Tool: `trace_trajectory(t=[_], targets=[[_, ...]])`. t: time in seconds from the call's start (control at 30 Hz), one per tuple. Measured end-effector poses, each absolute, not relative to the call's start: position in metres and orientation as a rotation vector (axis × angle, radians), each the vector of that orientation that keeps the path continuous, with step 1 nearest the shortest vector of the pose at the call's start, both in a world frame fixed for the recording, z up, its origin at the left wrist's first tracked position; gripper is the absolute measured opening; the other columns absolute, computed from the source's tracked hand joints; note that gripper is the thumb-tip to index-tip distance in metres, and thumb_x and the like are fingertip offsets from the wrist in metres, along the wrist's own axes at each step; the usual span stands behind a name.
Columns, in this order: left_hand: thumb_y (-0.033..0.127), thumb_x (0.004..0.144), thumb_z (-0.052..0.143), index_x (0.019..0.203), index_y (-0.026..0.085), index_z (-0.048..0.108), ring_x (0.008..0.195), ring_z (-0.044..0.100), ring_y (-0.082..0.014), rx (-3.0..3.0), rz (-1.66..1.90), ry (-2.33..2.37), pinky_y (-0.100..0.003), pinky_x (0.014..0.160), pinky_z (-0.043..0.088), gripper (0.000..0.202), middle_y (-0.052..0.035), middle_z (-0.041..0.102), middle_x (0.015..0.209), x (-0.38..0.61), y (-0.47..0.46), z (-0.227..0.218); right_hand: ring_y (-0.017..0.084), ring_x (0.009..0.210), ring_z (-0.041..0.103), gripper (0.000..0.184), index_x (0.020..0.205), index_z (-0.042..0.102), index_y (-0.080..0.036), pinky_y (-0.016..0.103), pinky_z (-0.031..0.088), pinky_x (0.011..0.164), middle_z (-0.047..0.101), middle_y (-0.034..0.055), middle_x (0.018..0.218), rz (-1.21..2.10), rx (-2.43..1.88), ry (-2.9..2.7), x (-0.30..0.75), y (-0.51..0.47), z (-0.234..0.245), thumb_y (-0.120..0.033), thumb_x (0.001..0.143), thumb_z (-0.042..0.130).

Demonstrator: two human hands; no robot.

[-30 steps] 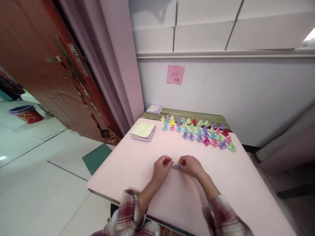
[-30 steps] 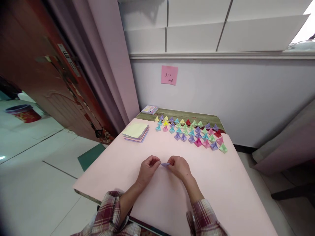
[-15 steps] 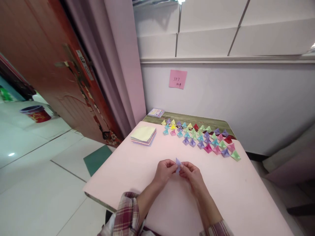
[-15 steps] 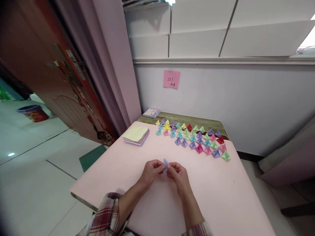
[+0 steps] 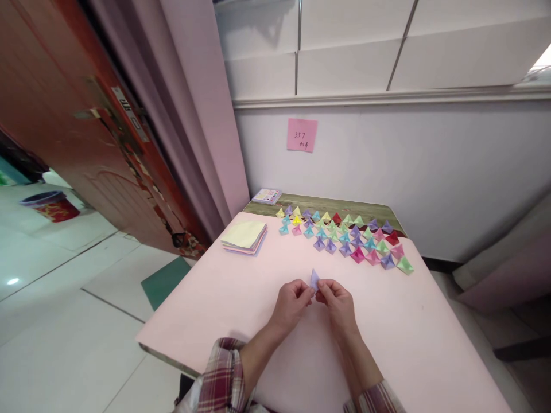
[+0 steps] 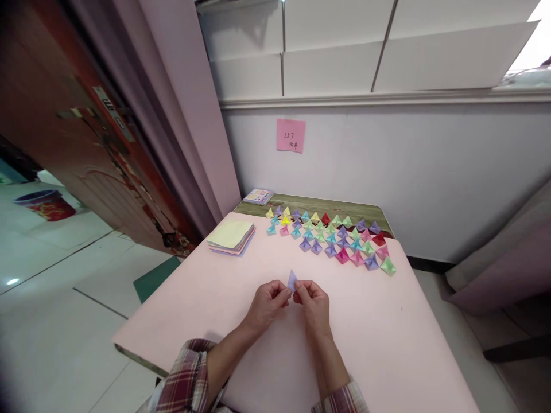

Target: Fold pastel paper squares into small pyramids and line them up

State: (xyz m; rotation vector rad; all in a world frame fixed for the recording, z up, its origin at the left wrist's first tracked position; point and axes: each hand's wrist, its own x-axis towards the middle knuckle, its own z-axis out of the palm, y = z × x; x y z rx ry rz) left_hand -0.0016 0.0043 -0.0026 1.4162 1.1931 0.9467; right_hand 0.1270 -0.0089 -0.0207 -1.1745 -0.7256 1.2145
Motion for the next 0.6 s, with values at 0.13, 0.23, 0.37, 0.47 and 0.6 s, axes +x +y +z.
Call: trace_trajectory(t=[0.13, 0.23, 0.37, 0.47, 0.6], targets=[[0.034, 0.081, 0.057, 0.060, 0.017, 0.053, 0.054, 0.042, -0.0100, 1.631, 1.043, 1.256, -0.023, 0.053, 0.034, 0.027, 0.0033, 0.049, 0.056, -0.002, 0.001, 0.007, 0.013, 0.061, 0.056, 0.034, 0.077, 0.066, -0.017, 0.026, 0.048, 0.063, 0.062, -0.0004, 0.066, 1.298, -1.105, -0.604, 0.123, -0.009, -0.020, -0.046, 0.064, 0.078], [0.033, 0.076, 0.064, 0.069, 0.018, 0.056, 0.061, 0.048, -0.0119, 1.706, 1.100, 1.274, -0.024, 0.060, 0.040, 0.019, 0.0024, 0.054, 0.064, -0.003, -0.003, 0.014, 0.012, 0.061, 0.055, 0.032, 0.078, 0.065, -0.019, 0.025, 0.049, 0.062, 0.060, -0.0020, 0.066, 1.339, -1.052, -0.553, 0.124, -0.008, -0.022, -0.045, 0.066, 0.078], [0.029, 0.069, 0.073, 0.078, 0.020, 0.057, 0.081, 0.053, -0.0175, 1.820, 1.292, 1.350, -0.030, 0.076, 0.044, 0.020, -0.0009, 0.059, 0.080, -0.006, -0.006, 0.029, 0.010, 0.059, 0.053, 0.030, 0.076, 0.065, -0.020, 0.022, 0.048, 0.060, 0.058, -0.0036, 0.065, 1.391, -0.975, -0.463, 0.125, -0.008, -0.024, -0.041, 0.064, 0.081], [0.023, 0.071, 0.070, 0.075, 0.020, 0.058, 0.083, 0.053, -0.0180, 1.848, 1.327, 1.325, -0.031, 0.078, 0.044, 0.013, -0.0014, 0.059, 0.080, -0.004, -0.007, 0.040, 0.008, 0.061, 0.053, 0.028, 0.076, 0.067, -0.020, 0.019, 0.047, 0.061, 0.058, -0.0041, 0.066, 1.429, -0.924, -0.435, 0.125, -0.009, -0.024, -0.038, 0.063, 0.083], [0.019, 0.069, 0.070, 0.072, 0.020, 0.059, 0.078, 0.053, -0.0169, 1.725, 1.308, 1.339, -0.030, 0.074, 0.044, 0.011, -0.0004, 0.058, 0.077, 0.000, -0.007, 0.040, 0.008, 0.062, 0.051, 0.025, 0.076, 0.069, -0.020, 0.019, 0.047, 0.063, 0.059, -0.0039, 0.067, 1.453, -0.919, -0.472, 0.124, -0.010, -0.024, -0.038, 0.064, 0.082]])
